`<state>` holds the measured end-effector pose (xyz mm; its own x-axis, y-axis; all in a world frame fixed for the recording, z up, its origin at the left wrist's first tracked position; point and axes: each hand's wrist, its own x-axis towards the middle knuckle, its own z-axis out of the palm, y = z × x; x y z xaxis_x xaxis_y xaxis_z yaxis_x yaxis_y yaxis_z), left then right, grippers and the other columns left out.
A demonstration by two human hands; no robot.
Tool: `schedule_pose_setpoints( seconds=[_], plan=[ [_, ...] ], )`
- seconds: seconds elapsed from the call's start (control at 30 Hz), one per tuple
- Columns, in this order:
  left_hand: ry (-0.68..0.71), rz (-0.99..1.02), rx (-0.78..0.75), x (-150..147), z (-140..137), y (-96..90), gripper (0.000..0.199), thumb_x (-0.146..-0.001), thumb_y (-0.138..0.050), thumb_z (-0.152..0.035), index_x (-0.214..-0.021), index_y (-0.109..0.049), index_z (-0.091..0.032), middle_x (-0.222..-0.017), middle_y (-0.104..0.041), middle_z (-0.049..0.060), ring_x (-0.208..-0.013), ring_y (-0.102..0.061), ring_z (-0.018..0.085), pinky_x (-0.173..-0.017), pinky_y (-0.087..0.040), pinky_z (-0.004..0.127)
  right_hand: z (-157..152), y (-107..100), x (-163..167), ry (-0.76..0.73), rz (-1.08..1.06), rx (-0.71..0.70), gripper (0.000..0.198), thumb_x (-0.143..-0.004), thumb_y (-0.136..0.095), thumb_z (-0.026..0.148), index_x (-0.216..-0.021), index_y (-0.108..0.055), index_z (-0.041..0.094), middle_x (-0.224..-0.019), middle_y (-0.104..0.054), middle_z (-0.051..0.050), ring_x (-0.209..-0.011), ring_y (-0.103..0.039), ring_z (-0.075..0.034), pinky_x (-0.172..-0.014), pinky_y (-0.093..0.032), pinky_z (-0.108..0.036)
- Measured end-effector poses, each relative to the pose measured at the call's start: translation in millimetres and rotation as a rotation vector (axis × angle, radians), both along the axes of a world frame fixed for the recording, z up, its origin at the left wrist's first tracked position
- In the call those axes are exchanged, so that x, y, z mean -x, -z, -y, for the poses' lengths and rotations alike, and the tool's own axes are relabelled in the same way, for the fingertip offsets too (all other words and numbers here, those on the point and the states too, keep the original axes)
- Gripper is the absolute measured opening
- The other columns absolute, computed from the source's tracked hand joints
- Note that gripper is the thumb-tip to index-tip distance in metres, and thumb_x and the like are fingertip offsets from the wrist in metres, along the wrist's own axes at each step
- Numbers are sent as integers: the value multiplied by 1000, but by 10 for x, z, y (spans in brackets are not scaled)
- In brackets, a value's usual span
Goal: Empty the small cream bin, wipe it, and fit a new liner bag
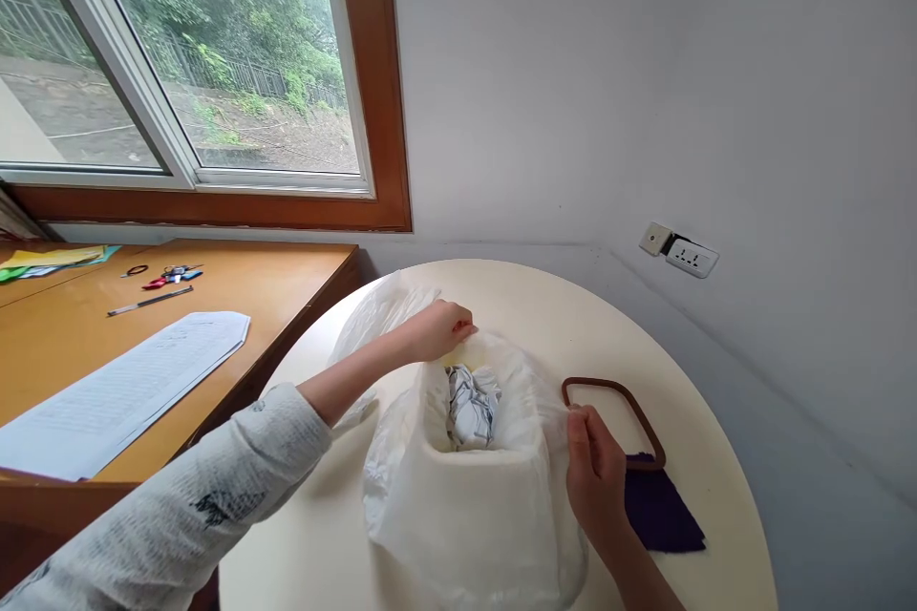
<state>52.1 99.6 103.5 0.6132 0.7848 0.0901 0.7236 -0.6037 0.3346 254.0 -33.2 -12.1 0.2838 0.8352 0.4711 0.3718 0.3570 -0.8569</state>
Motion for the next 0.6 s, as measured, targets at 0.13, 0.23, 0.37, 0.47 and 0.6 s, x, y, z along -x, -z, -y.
schedule_pose_setpoints(
  seconds=[0.13,0.23,0.37,0.47,0.6],
  plan=[
    [-21,-28,31,42,-49,22,34,-83,-39,-36,-56,-48,-18,-50,-45,0,-46,-35,12,-46,-24,24,41,-4,-10,63,-45,-102,30,-89,-38,30,-62,-30,22,-54,-25,7,-44,-25,-9,-43,-25,-22],
    [-28,-51,71,113,-85,17,34,-82,-40,-36,-53,-43,-19,-47,-42,-1,-43,-31,11,-44,-23,24,45,-3,-22,143,-61,-123,32,-89,-39,31,-60,-27,22,-53,-22,7,-43,-22,-8,-41,-23,-22],
    [-27,-97,150,229,-119,-39,31,-78,-46,-35,-52,-47,-18,-47,-48,0,-42,-38,11,-43,-26,24,-14,5,-54,124,-22,44,35,-88,-40,37,-59,-25,22,-53,-21,7,-45,-22,-8,-42,-21,-22],
    [-51,-81,142,234,-99,-137,25,-78,-46,-34,-64,-58,-17,-66,-62,5,-56,-52,15,-50,-34,24,-69,24,-53,15,18,175,37,-86,-41,41,-59,-25,22,-55,-24,6,-50,-24,-9,-45,-24,-23],
    [-26,62,194,65,-21,-226,36,-83,-38,-42,-99,-62,-20,-100,-66,7,-83,-59,18,-66,-42,23,-91,22,-14,-68,-7,238,31,-87,-40,43,-65,-37,21,-62,-39,4,-57,-37,-11,-54,-33,-24]
  ],
)
